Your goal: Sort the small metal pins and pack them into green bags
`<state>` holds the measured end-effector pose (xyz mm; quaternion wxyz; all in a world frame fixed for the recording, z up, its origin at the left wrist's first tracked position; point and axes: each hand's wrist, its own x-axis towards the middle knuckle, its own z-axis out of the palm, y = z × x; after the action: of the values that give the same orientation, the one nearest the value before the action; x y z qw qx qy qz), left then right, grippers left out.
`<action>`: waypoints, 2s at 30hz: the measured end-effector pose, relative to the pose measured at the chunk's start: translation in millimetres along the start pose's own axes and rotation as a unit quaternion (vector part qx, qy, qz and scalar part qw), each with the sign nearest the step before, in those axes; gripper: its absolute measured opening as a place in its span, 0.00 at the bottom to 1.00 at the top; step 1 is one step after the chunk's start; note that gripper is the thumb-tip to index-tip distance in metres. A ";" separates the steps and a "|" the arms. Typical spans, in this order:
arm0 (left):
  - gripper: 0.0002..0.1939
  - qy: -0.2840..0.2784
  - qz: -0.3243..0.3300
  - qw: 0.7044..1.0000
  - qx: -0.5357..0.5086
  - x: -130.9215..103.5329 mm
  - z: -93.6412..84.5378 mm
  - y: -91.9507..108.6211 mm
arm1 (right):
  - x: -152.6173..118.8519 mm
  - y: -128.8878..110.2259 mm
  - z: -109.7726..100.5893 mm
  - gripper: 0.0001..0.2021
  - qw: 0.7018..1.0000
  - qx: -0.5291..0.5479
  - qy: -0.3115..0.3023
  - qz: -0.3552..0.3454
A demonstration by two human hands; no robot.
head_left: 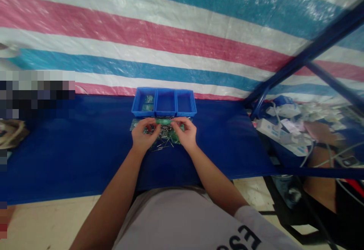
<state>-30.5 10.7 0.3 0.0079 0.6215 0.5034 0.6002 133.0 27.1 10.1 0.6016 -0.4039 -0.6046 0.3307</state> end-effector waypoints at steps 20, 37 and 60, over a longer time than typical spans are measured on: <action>0.09 -0.058 0.004 0.998 0.025 3.5 -7.1 0.2 | 3.1 4.4 -6.7 0.06 0.999 0.005 -0.023 0.027; 0.16 -0.074 -0.045 0.994 -0.064 3.8 -3.3 1.8 | 1.7 4.0 -0.2 0.10 1.000 0.015 -0.008 0.010; 0.06 -0.128 -0.010 0.991 -0.032 -1.3 -3.8 -0.9 | 0.6 -0.9 -0.5 0.15 0.998 -0.020 -0.054 0.016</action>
<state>-33.6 8.0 -0.1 0.0978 0.6876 0.4850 0.5314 133.5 27.2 11.2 0.5544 -0.4076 -0.6360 0.3493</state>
